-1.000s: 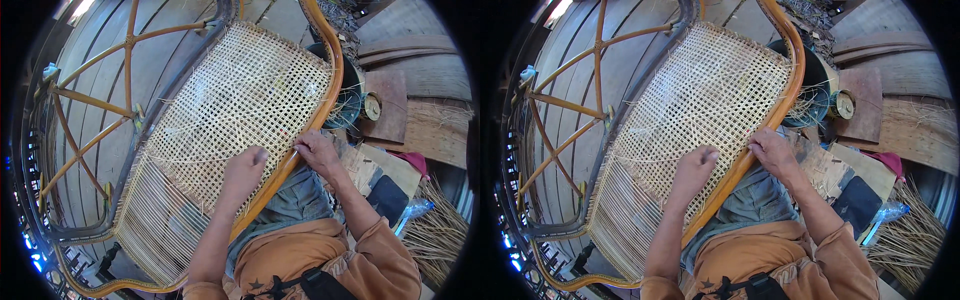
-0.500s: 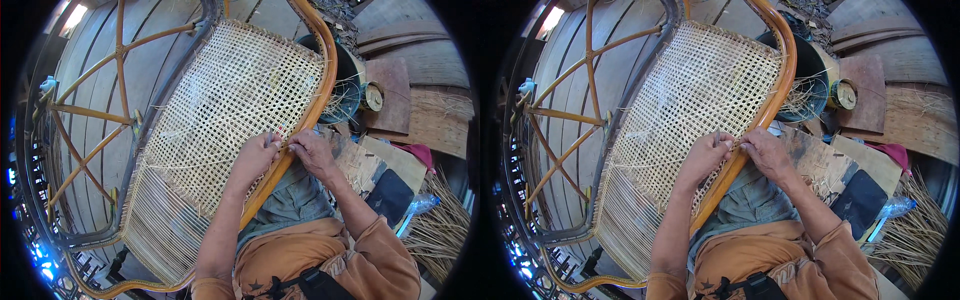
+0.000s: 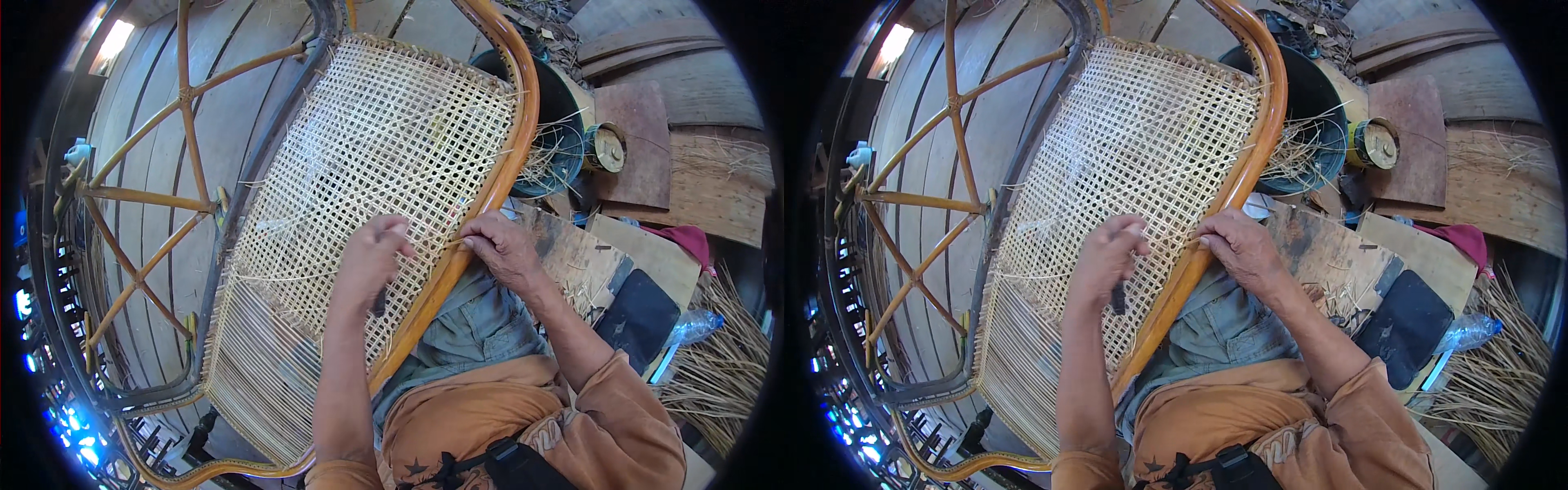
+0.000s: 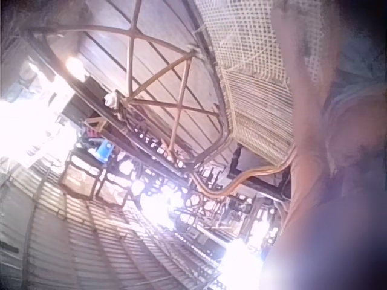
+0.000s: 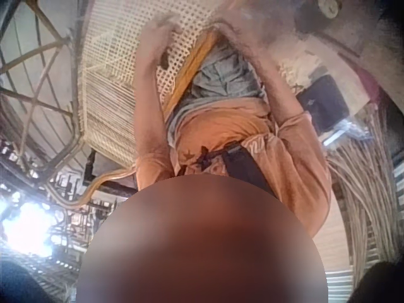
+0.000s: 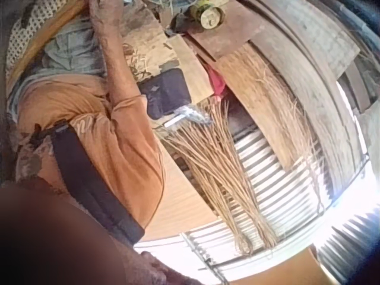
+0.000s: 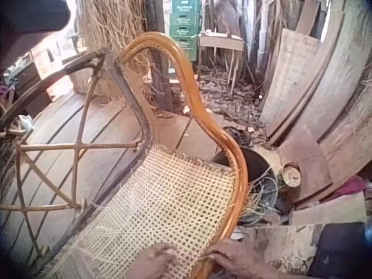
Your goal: Repairing the weaving of a rattan chair frame using small nails and manual tools.
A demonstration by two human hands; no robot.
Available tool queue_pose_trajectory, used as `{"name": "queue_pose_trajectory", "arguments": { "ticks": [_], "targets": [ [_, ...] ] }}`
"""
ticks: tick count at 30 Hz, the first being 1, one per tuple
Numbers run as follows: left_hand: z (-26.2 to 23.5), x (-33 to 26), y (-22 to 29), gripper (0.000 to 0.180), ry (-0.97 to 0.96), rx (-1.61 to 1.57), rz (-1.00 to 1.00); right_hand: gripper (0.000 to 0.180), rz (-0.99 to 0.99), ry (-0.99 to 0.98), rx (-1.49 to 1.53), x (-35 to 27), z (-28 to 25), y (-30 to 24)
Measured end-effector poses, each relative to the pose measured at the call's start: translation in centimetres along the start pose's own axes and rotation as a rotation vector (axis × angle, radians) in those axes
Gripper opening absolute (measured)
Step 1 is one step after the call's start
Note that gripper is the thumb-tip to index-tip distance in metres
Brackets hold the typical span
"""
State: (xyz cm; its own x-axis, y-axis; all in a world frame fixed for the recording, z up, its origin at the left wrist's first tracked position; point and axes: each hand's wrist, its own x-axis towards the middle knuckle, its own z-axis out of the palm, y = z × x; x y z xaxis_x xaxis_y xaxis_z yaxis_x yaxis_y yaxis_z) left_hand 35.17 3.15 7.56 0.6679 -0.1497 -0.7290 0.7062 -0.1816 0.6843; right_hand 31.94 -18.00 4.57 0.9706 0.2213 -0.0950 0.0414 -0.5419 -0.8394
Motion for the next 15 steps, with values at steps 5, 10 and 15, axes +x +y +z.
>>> {"name": "queue_pose_trajectory", "arguments": {
  "ticks": [5,10,15],
  "targets": [
    [-2.9,-1.3,-1.4,0.023,0.120,-0.084,-0.032,0.014,-0.002,0.036,0.045,-0.2,-0.1,-0.1],
    [-2.0,-1.2,-1.8,0.018,0.151,-0.041,-0.014,0.018,0.063,-0.057,0.052,0.0,-0.5,-1.1],
    [-2.0,-0.7,-2.2,0.020,0.215,0.003,-0.003,0.018,-0.063,-0.053,-0.075,0.4,-0.2,-1.0]
  ]
}}
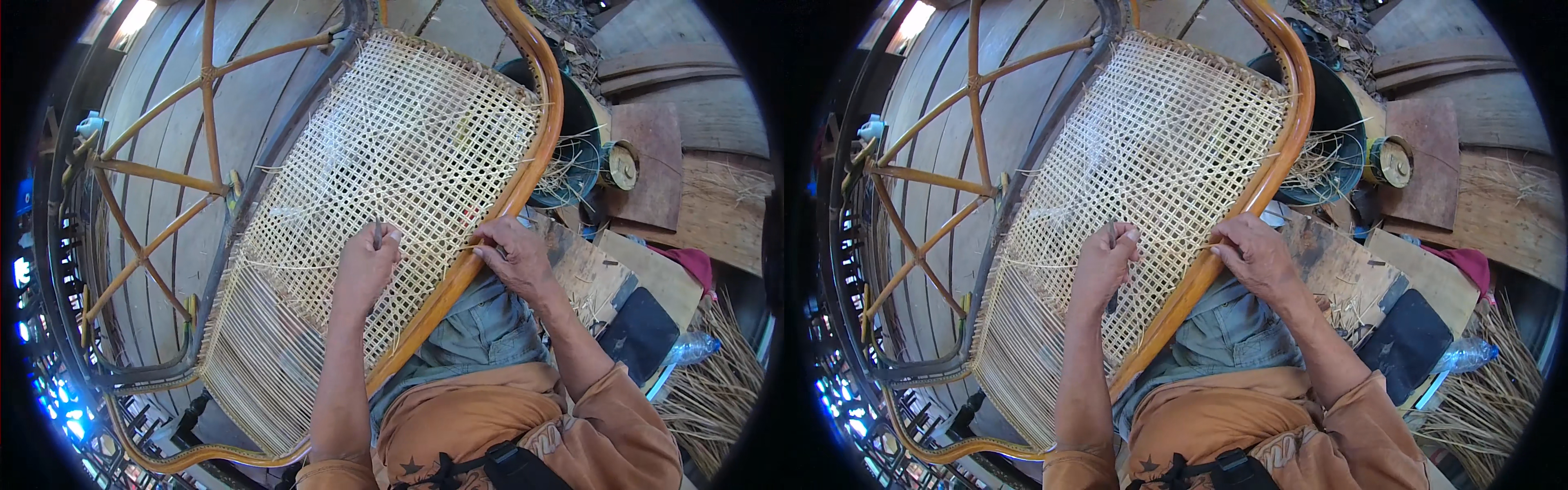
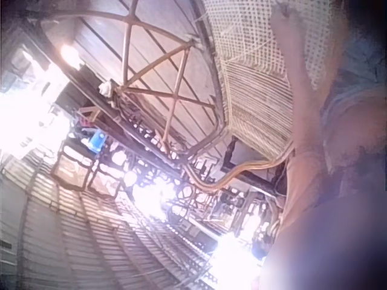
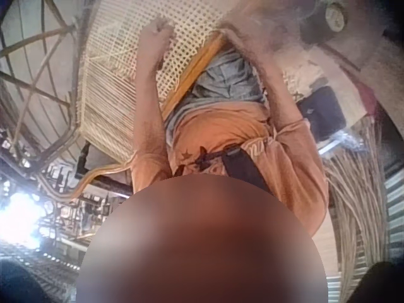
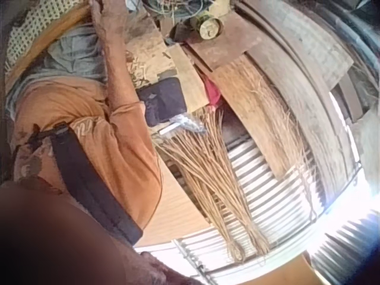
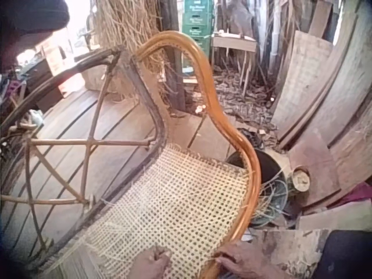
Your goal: Repairing the weaving of a rattan chair frame using small nails and manual tools.
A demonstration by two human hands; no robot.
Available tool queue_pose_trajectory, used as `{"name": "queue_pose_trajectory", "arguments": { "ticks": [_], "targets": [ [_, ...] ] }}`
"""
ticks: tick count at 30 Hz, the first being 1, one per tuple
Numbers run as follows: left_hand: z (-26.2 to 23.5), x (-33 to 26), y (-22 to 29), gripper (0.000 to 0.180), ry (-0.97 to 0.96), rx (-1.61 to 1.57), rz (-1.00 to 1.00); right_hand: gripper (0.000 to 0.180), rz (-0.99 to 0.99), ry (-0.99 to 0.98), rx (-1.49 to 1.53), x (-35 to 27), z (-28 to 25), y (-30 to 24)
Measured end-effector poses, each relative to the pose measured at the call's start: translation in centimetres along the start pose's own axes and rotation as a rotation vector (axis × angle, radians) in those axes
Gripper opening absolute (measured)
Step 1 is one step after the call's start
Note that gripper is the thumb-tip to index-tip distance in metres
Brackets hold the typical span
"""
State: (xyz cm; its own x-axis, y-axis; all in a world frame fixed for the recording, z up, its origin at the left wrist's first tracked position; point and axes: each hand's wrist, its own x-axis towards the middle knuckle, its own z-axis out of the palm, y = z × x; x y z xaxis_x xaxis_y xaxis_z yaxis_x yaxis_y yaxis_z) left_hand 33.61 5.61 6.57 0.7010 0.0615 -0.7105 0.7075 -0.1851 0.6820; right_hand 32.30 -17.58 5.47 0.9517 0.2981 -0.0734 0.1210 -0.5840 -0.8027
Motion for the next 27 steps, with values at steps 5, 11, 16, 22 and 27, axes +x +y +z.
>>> {"name": "queue_pose_trajectory", "arguments": {
  "ticks": [5,11,16,22,27],
  "targets": [
    [-0.1,-0.5,-0.8,0.023,-0.005,0.130,0.022,0.014,-0.032,0.010,-0.042,0.0,0.3,0.1],
    [2.1,-0.4,-0.5,0.023,-0.137,0.229,0.096,0.016,-0.016,-0.014,-0.068,0.0,0.2,-0.3],
    [2.9,0.1,-1.0,0.022,-0.152,0.256,0.110,0.020,0.052,0.011,-0.024,-0.4,0.1,-0.5],
    [2.6,0.3,-1.3,0.017,-0.154,0.192,0.136,0.021,0.142,-0.008,0.054,-0.3,-0.4,-0.4],
    [2.7,0.4,-1.6,0.024,-0.112,0.228,0.111,0.020,0.099,-0.011,0.043,-0.3,-0.3,-0.4]
  ]
}}
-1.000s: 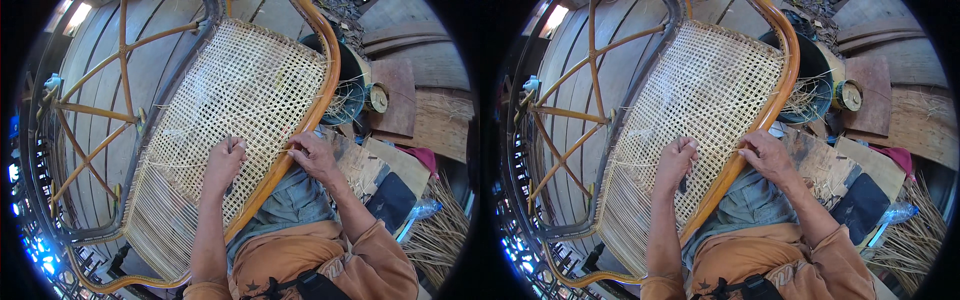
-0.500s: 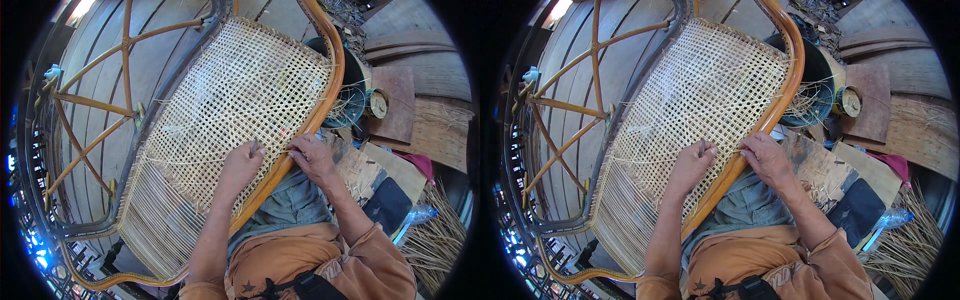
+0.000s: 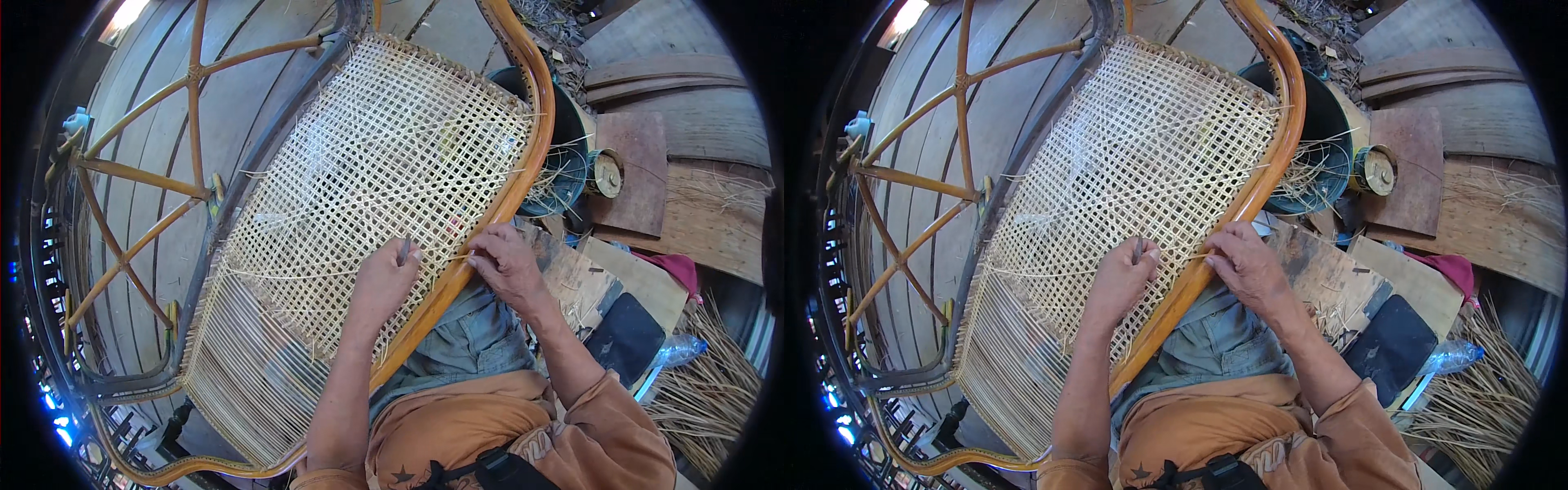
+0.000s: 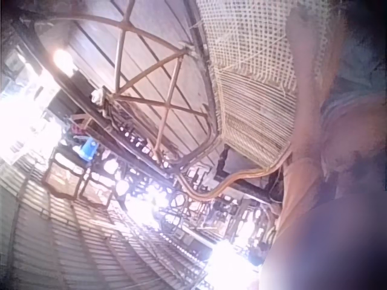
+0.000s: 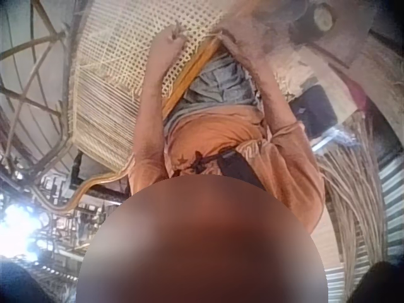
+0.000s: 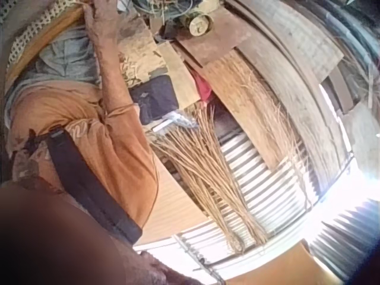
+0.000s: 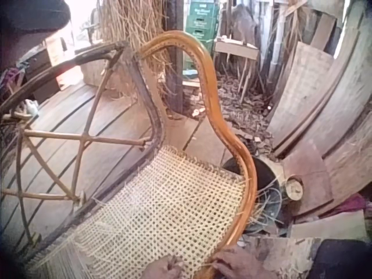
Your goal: Repairing the weaving of a rattan chair frame using small nails and manual tools.
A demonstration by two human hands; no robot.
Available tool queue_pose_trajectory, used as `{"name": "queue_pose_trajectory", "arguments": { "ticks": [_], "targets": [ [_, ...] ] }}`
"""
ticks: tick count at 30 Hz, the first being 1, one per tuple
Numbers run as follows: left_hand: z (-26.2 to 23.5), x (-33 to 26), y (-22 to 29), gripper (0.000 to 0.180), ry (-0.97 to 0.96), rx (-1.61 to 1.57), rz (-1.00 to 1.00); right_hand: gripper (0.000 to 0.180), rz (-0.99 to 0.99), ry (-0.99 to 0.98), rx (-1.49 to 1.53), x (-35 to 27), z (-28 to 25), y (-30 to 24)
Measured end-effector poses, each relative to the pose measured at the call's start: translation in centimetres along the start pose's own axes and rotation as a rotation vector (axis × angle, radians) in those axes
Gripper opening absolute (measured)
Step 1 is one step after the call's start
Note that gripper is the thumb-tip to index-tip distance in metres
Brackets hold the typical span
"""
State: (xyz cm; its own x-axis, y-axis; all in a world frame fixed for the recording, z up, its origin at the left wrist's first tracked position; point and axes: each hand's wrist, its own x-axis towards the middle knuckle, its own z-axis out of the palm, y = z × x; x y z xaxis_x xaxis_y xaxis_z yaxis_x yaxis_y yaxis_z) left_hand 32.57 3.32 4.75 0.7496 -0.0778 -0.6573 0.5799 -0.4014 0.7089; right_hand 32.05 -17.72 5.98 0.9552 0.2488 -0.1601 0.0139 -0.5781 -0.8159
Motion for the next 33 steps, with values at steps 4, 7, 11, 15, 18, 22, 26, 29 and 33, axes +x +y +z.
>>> {"name": "queue_pose_trajectory", "arguments": {
  "ticks": [4,7,11,15,18,22,26,29,33],
  "targets": [
    [-0.2,0.2,0.1,0.024,-0.028,-0.009,-0.021,0.016,-0.086,-0.035,-0.132,0.2,0.3,-0.4],
    [-0.1,0.2,0.0,0.016,-0.026,-0.049,-0.008,0.014,-0.102,-0.034,-0.166,0.2,0.6,-0.5],
    [-0.3,0.0,0.5,0.017,-0.031,-0.029,-0.005,0.012,-0.104,-0.002,-0.169,0.1,1.0,-0.2],
    [-0.4,0.2,0.3,0.019,-0.047,-0.003,0.032,0.012,-0.118,0.002,-0.168,0.2,0.9,-0.3],
    [-0.3,-0.1,1.7,0.023,-0.107,-0.048,-0.023,0.011,-0.113,0.004,-0.156,0.1,1.0,0.0],
    [-0.2,-0.1,4.3,0.022,-0.166,-0.043,-0.001,0.010,-0.089,0.061,-0.064,0.0,1.4,0.1],
    [0.9,1.9,2.8,0.023,-0.333,0.089,0.139,0.009,-0.064,0.100,-0.008,-0.3,1.8,0.5],
    [0.5,1.6,3.4,0.023,-0.332,0.015,0.031,0.010,-0.054,0.127,-0.049,-0.4,2.0,0.7],
    [0.3,1.3,2.8,0.022,-0.269,-0.013,0.025,0.012,-0.053,0.112,-0.038,-0.5,1.8,0.6]
  ]
}}
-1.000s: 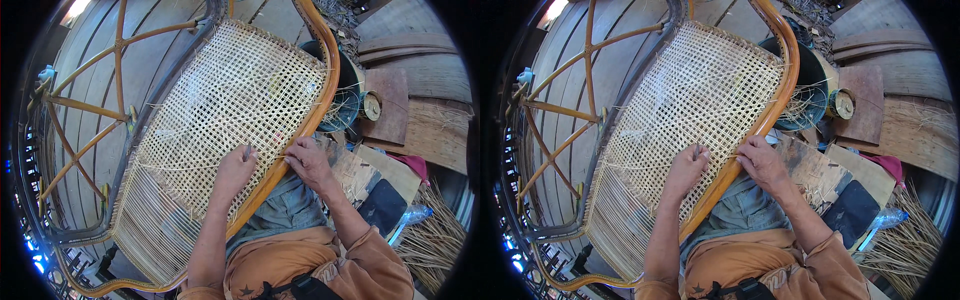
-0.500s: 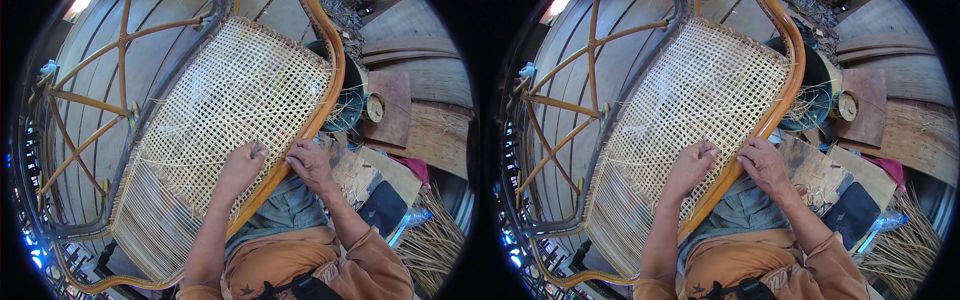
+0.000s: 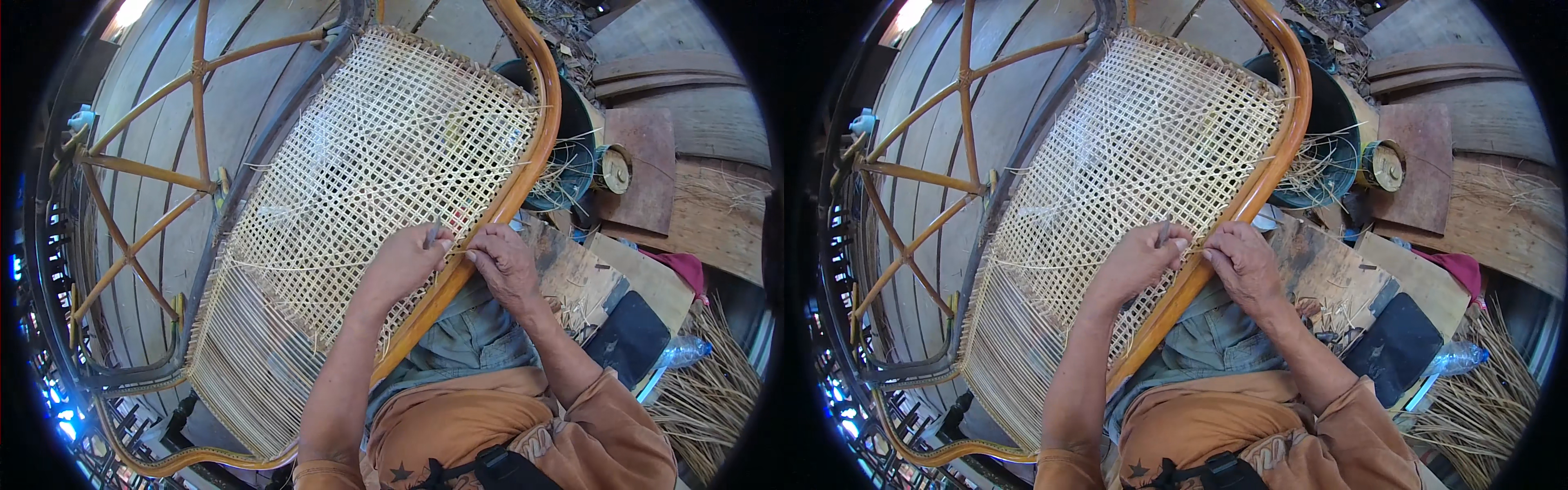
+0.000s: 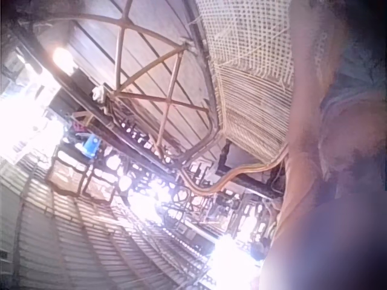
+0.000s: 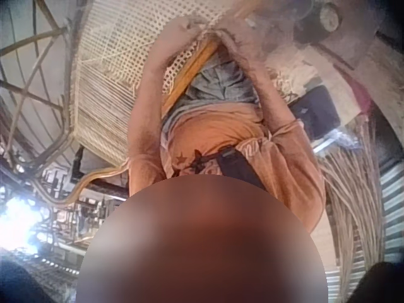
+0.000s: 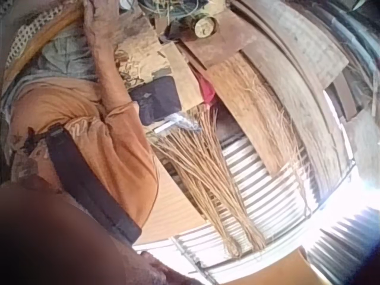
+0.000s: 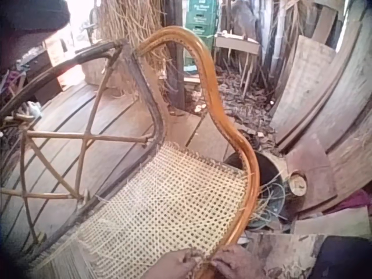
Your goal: Repairing the weaving of a rattan chair frame using small nails and manual tools.
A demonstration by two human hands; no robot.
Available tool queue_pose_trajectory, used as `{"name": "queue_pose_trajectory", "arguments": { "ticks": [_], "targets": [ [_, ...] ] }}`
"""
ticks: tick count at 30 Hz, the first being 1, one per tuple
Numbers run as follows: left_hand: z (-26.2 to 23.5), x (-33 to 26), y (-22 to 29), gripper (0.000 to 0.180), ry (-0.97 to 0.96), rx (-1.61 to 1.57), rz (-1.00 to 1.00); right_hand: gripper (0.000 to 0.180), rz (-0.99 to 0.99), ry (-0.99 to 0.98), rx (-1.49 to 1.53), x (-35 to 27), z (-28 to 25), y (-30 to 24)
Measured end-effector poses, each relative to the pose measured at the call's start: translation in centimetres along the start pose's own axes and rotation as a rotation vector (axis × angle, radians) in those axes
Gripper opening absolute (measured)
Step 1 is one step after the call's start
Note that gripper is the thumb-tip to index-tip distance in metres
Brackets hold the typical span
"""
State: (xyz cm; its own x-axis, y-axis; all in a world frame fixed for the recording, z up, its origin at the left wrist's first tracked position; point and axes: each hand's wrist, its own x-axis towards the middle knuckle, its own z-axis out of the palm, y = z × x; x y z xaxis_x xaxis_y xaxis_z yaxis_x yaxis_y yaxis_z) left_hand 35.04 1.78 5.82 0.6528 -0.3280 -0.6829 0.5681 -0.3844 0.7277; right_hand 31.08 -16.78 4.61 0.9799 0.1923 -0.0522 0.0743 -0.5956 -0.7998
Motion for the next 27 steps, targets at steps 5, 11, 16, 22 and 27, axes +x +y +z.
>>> {"name": "queue_pose_trajectory", "arguments": {
  "ticks": [5,11,16,22,27],
  "targets": [
    [0.6,0.2,0.1,0.022,-0.080,0.074,0.034,0.012,-0.022,0.012,0.027,-0.1,0.3,0.2],
    [0.6,0.5,-0.4,0.014,-0.117,0.072,0.070,0.015,0.062,0.017,0.104,-0.1,0.0,-0.1],
    [0.4,0.1,0.1,0.014,-0.098,-0.185,-0.098,0.016,0.063,0.029,0.152,-0.3,-0.1,0.4],
    [0.5,0.0,0.2,0.014,-0.078,-0.187,-0.108,0.014,0.055,0.087,0.244,-0.6,-0.1,1.0],
    [0.9,-1.1,-0.6,0.015,-0.030,-0.254,-0.021,0.012,0.076,0.157,0.273,-0.8,-0.1,1.1]
  ]
}}
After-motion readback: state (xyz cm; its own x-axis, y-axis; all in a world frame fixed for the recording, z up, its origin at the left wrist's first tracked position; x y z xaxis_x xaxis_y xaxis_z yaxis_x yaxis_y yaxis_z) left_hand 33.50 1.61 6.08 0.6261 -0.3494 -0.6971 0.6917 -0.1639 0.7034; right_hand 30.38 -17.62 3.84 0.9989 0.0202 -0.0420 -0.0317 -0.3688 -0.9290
